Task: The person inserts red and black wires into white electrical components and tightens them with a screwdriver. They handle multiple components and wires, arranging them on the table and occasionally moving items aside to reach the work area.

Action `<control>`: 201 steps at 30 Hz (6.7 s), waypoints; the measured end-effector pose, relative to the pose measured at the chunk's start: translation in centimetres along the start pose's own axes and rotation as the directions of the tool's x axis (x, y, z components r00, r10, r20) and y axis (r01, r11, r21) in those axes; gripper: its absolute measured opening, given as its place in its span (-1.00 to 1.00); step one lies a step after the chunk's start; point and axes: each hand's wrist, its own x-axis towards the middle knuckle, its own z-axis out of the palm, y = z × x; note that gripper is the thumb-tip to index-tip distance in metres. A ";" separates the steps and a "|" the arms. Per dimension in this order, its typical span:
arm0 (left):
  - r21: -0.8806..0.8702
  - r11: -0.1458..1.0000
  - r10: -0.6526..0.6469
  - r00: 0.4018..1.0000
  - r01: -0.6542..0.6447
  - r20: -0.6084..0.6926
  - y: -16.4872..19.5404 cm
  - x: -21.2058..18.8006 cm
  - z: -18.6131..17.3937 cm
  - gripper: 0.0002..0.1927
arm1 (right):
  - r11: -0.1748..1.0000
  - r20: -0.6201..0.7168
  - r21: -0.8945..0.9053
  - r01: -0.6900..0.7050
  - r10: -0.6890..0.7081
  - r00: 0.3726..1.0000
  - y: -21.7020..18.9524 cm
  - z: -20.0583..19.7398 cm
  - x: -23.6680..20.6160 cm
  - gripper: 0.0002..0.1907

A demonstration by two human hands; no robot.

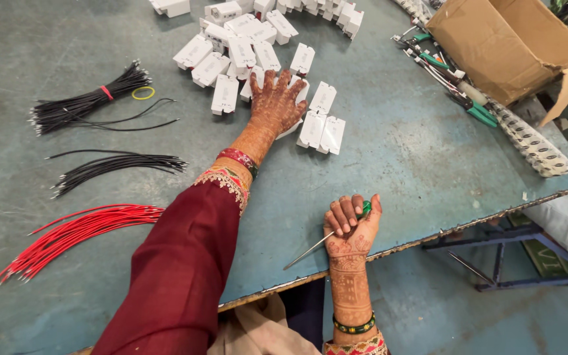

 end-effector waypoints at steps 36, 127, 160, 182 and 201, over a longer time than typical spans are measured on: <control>-0.382 0.917 0.124 0.992 -0.111 0.009 -7.2 -24.3 -0.6 -0.48 | -0.603 0.614 -0.451 0.658 0.326 0.719 0.7 9.3 5.1 -0.71; -0.178 0.981 0.066 0.995 -0.080 -0.080 -8.6 -21.7 -1.0 -0.39 | -0.222 -0.065 -0.974 0.031 0.411 0.909 -0.8 7.9 -0.4 -0.57; -0.338 0.931 0.052 0.870 0.134 0.490 -9.8 -23.6 -3.7 -0.08 | -0.201 -0.055 -0.979 0.034 0.423 0.904 1.8 8.3 -0.6 -0.34; -0.033 0.997 -0.070 0.996 0.068 -0.062 -7.6 -6.4 -1.7 0.00 | 0.588 0.325 -0.568 0.575 -0.482 0.814 -10.0 4.4 -2.4 -0.33; -0.071 0.927 -0.344 0.913 0.367 0.220 -8.4 -6.0 -5.0 0.11 | 0.480 0.392 -0.676 0.558 -0.407 0.825 -4.5 5.8 -0.2 -0.34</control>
